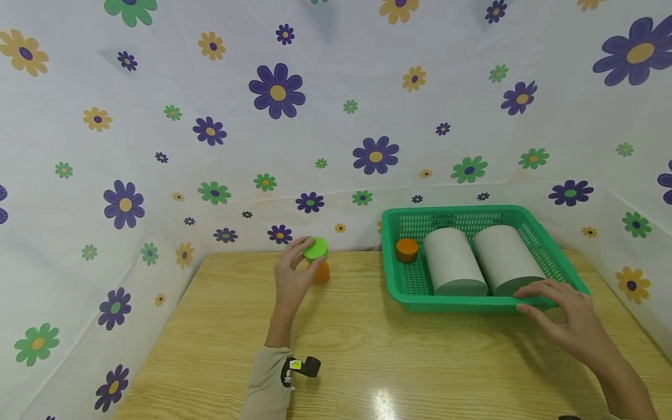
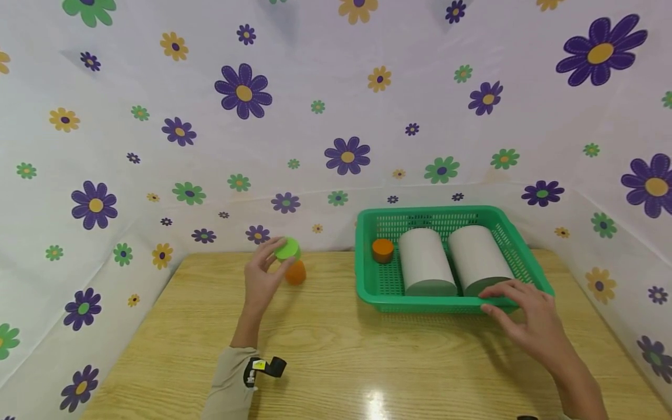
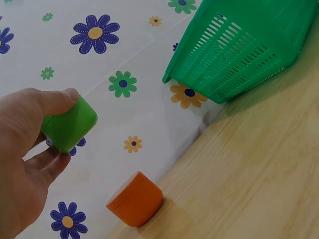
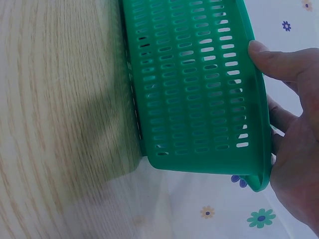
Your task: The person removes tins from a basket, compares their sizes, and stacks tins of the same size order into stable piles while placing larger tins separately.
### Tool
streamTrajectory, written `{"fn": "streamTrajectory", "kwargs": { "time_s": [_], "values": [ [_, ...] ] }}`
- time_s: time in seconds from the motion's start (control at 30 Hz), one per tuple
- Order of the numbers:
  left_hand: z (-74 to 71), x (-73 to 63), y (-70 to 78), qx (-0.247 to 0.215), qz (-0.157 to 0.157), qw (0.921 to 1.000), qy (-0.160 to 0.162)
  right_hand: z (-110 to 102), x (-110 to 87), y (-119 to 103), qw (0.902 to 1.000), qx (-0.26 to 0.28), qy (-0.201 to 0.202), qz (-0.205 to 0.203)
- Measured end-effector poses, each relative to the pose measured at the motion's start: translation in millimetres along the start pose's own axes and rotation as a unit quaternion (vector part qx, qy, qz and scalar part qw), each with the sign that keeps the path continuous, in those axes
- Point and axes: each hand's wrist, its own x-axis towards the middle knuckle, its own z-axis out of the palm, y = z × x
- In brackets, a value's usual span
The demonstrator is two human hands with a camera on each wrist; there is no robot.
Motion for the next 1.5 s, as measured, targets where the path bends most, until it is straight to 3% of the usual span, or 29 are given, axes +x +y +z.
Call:
{"fn": "streamTrajectory", "kwargs": {
  "time_s": [0.37,0.67,1.07,1.33,1.5],
  "values": [
    [-0.9,-4.2,-20.0,-0.022,-0.040,0.9989,0.013,0.3,-0.2,-0.1,1.0000,0.002,0.004,0.000],
    [-0.6,-8.0,-39.0,-0.032,-0.052,0.9980,0.015,1.3,-3.3,-1.7,0.9998,0.002,0.001,0.018],
    [2.4,-9.5,-46.2,-0.026,-0.084,0.9960,0.012,1.0,-3.5,0.0,0.9998,0.005,0.003,0.018],
    [3.9,-11.4,-81.6,-0.007,-0.099,0.9950,0.017,0.4,-2.5,-0.6,0.9999,0.004,-0.002,0.013],
    [3.1,-12.3,-87.5,0.001,-0.099,0.9949,0.020,0.6,-0.7,-1.3,0.9999,0.005,0.003,0.009]
  ]
}}
